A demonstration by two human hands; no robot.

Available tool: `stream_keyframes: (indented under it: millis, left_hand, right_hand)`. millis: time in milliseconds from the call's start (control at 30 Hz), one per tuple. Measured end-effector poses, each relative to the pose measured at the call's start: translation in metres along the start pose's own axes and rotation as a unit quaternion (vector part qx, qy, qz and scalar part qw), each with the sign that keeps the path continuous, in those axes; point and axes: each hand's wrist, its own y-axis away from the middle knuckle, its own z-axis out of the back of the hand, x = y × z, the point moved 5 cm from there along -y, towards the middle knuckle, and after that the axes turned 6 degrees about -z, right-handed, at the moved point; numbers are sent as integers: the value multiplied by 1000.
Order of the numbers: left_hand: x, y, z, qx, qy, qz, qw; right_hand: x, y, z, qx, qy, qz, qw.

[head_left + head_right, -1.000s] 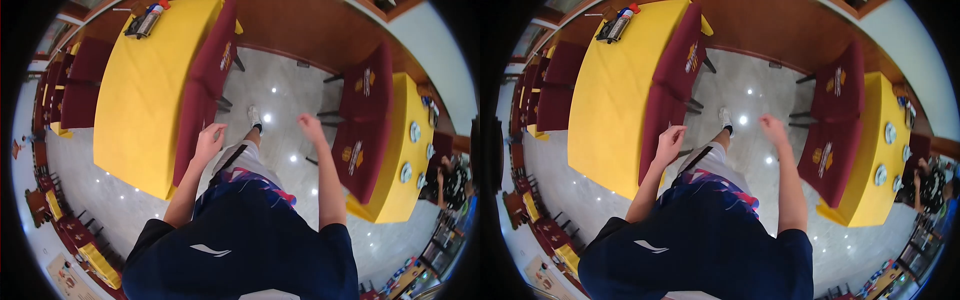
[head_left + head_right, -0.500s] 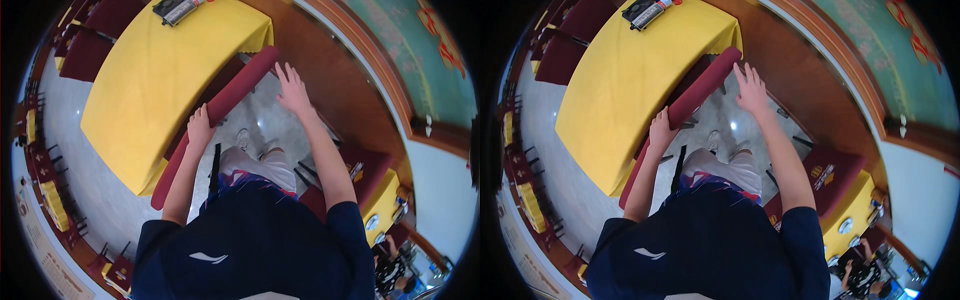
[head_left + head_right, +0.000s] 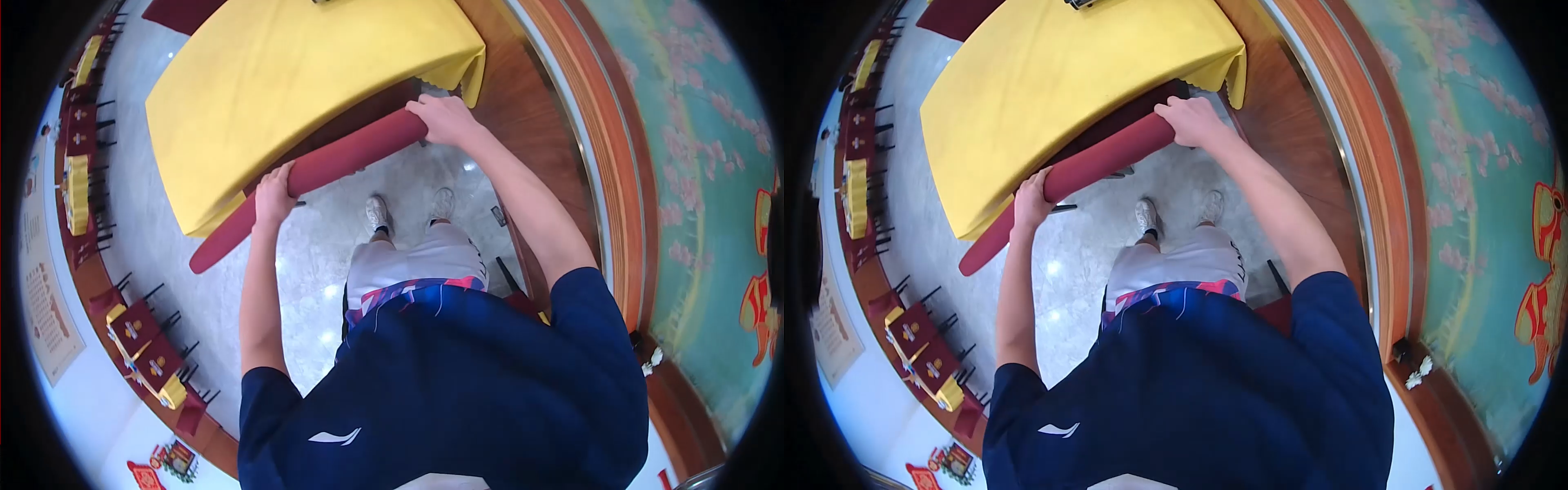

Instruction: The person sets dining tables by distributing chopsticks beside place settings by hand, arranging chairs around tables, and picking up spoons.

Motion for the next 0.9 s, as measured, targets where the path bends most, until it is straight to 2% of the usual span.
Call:
stream_keyframes:
  millis: [167, 367, 467, 667, 733, 800, 900]
  left_hand:
    - [-12, 16, -6, -7, -5, -10, 1000]
    - [-52, 79, -29, -12, -4, 11, 1000]
    - [-72, 114, -40, 27, 1, 39, 999]
    - [-116, 195, -61, -7, 1, 10, 1000]
    - [-125, 224, -76, -9, 4, 7, 1000]
    - [-139, 247, -86, -57, -3, -10, 998]
    - [-154, 275, -91, -75, 26, -4, 997]
  right_hand:
    - [6, 14, 5, 7, 18, 18, 1000]
    - [12, 81, -11, 20, 54, 34, 998]
    - [23, 122, -11, 44, 69, 17, 996]
    - [47, 210, -30, 49, 89, -13, 995]
    - [60, 242, -37, 18, 71, -20, 997]
    - [66, 268, -44, 16, 84, -34, 996]
    - [73, 295, -49, 30, 114, -51, 992]
